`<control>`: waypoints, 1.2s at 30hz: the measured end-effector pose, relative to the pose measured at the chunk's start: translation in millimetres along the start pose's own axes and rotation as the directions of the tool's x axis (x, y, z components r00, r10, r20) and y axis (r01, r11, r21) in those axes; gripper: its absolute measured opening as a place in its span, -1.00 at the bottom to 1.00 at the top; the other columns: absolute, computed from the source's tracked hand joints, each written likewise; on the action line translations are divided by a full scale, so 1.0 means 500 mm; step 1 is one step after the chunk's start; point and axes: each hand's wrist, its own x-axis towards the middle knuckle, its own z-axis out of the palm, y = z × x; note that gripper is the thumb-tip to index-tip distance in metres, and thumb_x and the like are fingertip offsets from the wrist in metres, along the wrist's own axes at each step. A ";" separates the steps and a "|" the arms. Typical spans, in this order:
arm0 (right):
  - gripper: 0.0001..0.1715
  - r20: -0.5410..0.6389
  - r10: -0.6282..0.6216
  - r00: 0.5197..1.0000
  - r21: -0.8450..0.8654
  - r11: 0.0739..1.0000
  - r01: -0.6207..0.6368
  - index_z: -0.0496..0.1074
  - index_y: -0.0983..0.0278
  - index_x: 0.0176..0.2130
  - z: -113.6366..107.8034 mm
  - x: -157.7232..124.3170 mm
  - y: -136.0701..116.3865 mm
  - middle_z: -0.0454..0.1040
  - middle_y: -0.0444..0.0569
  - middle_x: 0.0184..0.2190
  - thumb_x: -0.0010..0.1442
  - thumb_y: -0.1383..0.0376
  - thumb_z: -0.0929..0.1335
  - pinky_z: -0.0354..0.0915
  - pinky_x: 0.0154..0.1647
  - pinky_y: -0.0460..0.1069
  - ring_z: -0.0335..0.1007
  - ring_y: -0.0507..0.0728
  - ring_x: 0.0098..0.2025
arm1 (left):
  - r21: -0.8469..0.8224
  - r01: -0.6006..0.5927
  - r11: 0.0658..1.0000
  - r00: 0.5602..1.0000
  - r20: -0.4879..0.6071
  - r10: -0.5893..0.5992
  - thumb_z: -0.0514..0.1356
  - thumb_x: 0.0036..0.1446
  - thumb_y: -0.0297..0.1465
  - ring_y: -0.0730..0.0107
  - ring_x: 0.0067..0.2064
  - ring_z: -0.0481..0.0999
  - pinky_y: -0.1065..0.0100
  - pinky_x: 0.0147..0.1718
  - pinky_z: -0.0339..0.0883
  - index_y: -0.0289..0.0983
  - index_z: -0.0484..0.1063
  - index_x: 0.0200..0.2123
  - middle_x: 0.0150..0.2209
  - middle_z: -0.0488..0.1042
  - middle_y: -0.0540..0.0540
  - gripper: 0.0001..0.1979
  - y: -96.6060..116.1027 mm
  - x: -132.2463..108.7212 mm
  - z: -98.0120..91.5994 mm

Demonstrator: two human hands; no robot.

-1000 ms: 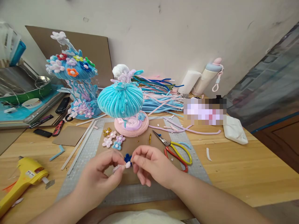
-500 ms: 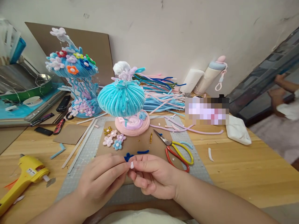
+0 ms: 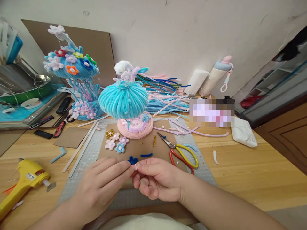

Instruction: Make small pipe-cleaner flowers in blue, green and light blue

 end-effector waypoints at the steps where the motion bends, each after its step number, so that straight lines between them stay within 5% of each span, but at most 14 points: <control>1: -0.81 -0.006 -0.002 1.000 0.012 1.000 0.002 0.37 0.42 -0.35 0.000 0.001 -0.001 0.46 -0.05 -0.51 0.23 0.31 0.29 0.15 -0.77 -0.28 0.37 -0.09 -0.62 | -0.004 -0.003 1.000 1.000 0.010 0.003 -0.06 0.24 -0.48 0.32 -0.35 0.39 0.30 -0.45 0.19 -0.38 0.40 -0.18 -0.33 0.50 -0.16 -0.74 -0.001 0.002 -0.001; 8: -0.85 -0.017 -0.001 1.000 0.097 0.995 0.002 0.36 0.35 -0.42 0.013 0.006 -0.005 0.37 -0.19 -0.62 0.20 0.36 0.31 -0.04 -0.85 -0.31 0.09 -0.18 -0.77 | -0.029 0.051 0.998 0.999 0.000 -0.051 -0.03 0.22 -0.50 0.29 -0.28 0.43 0.27 -0.33 0.27 -0.35 0.40 -0.19 -0.31 0.51 -0.15 -0.78 -0.002 0.002 -0.002; 17: -0.88 0.035 -0.054 0.998 0.068 0.996 0.052 0.39 0.37 -0.40 0.011 0.008 -0.003 0.33 -0.21 -0.64 0.17 0.36 0.34 -0.15 -0.84 -0.29 -0.05 -0.21 -0.78 | -0.194 0.299 0.934 0.952 -0.005 -0.305 0.09 0.12 -0.58 0.40 -0.29 0.40 0.36 -0.30 0.27 -0.27 0.35 -0.26 -0.31 0.47 -0.07 -0.85 0.009 0.001 0.022; 23: -0.83 -0.036 -0.161 0.986 -0.181 0.972 0.152 0.33 0.36 -0.42 0.012 0.011 -0.001 0.31 -0.24 -0.66 0.12 0.31 0.38 -0.16 -0.83 -0.27 -0.09 -0.21 -0.81 | -0.226 0.413 0.882 0.909 0.170 -0.381 0.04 0.14 -0.55 0.38 -0.35 0.35 0.35 -0.37 0.24 -0.27 0.31 -0.39 -0.42 0.40 -0.04 -0.88 0.009 0.003 0.028; 30: -0.70 -0.114 -0.358 0.927 -0.580 0.781 0.231 0.33 0.35 -0.43 0.000 0.013 -0.002 0.29 -0.26 -0.67 0.09 0.16 0.39 -0.11 -0.83 -0.27 0.04 -0.18 -0.79 | -0.256 0.519 0.816 0.850 0.255 -0.461 0.02 0.17 -0.52 0.38 -0.33 0.36 0.35 -0.36 0.23 -0.26 0.32 -0.36 -0.40 0.39 -0.03 -0.88 0.010 0.003 0.031; 36: -0.75 -0.068 -0.178 0.982 -0.333 0.932 0.146 0.34 0.35 -0.42 -0.002 0.014 -0.012 0.35 -0.19 -0.65 0.15 0.20 0.35 -0.05 -0.85 -0.25 0.11 -0.14 -0.78 | -0.250 0.479 0.841 0.876 0.197 -0.440 0.03 0.19 -0.50 0.38 -0.30 0.36 0.35 -0.33 0.24 -0.26 0.32 -0.35 -0.37 0.39 -0.04 -0.89 0.007 0.000 0.032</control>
